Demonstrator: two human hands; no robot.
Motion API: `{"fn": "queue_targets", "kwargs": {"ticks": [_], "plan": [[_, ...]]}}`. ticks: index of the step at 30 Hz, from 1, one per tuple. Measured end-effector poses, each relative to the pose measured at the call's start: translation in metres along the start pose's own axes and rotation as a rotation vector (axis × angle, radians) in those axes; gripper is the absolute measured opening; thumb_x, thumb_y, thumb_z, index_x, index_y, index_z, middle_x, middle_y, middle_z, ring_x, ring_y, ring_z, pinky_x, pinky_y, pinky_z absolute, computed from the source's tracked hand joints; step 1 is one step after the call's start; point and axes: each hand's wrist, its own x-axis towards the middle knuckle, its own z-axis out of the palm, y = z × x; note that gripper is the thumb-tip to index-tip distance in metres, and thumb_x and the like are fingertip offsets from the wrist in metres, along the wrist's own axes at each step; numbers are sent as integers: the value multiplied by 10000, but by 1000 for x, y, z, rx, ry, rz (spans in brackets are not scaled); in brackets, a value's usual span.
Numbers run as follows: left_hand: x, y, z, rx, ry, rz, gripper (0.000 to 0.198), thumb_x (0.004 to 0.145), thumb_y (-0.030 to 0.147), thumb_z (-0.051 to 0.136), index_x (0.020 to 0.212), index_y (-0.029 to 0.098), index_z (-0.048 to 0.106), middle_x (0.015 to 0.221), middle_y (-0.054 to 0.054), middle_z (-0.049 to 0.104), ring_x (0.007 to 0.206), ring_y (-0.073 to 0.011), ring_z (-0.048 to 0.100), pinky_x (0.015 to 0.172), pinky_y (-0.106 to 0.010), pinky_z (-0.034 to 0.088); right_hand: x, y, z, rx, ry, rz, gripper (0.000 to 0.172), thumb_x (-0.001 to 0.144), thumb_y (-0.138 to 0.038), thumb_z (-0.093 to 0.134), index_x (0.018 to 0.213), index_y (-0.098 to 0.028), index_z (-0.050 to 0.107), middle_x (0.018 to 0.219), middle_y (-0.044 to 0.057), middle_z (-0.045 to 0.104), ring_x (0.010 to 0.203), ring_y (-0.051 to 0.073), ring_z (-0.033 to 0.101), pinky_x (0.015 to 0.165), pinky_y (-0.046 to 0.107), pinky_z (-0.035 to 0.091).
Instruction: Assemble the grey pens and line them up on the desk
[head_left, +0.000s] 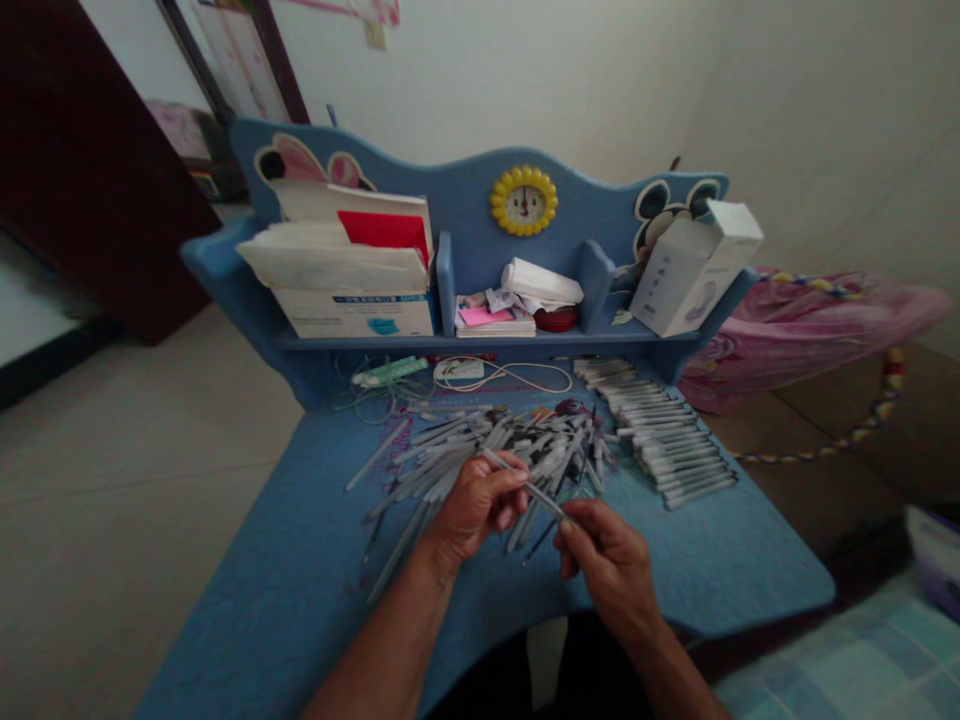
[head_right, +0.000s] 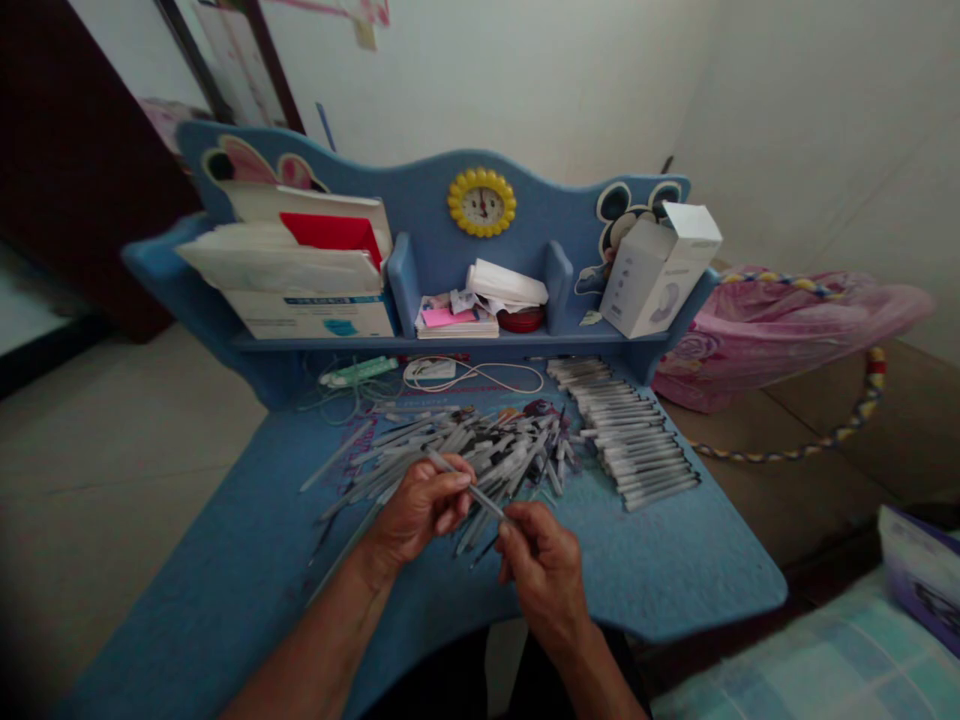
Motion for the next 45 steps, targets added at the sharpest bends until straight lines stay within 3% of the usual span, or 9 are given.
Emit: {"fn": "queue_targets", "kwargs": {"ticks": [21, 31, 34, 36, 40, 45], "plan": [[-1, -5, 6, -68, -7, -8, 132, 693, 250, 619, 714, 156, 528, 433, 22, 593, 258, -67, 415, 277, -154, 297, 0, 6, 3, -23, 30, -23, 163, 841, -330, 510, 838, -174, 559, 549, -51, 517, 417, 89, 496, 435, 212, 409], [-1, 1, 6, -150, 94, 4, 194, 651, 314, 666, 707, 160, 561, 398, 54, 552, 234, -27, 314, 275, -137, 238, 7, -1, 16, -114, 23, -101, 149, 862, -293, 469, 844, -175, 559, 552, -44, 499, 445, 91, 487, 442, 196, 393], [0, 2, 4, -142, 102, -5, 235, 641, 351, 689, 686, 151, 573, 373, 61, 518, 237, -19, 297, 284, -135, 224, 4, -1, 15, -226, -4, -188, 117, 842, -266, 496, 866, -181, 574, 540, -45, 499, 446, 96, 487, 436, 195, 390], [1, 2, 2, -124, 99, -16, 268, 639, 387, 695, 658, 147, 575, 349, 64, 487, 238, -15, 281, 287, -133, 213, 0, -2, 11, -285, -39, -341, 153, 813, -277, 544, 936, -196, 585, 576, -32, 552, 477, 108, 518, 454, 197, 416], [-1, 1, 1, -90, 23, -64, 324, 639, 455, 687, 617, 159, 557, 314, 77, 424, 237, -11, 233, 288, -134, 185, -4, -7, 0, -409, -33, -638, 358, 840, -243, 514, 1197, -235, 497, 858, 41, 658, 685, 150, 612, 629, 234, 493], [-4, -3, 8, 32, -23, -144, 395, 601, 488, 711, 549, 172, 480, 307, 93, 347, 241, -21, 221, 272, -147, 142, 14, -18, -5, -732, -175, -694, 413, 839, -84, 360, 1208, -196, 510, 711, 45, 612, 585, 156, 565, 540, 248, 443]]}}
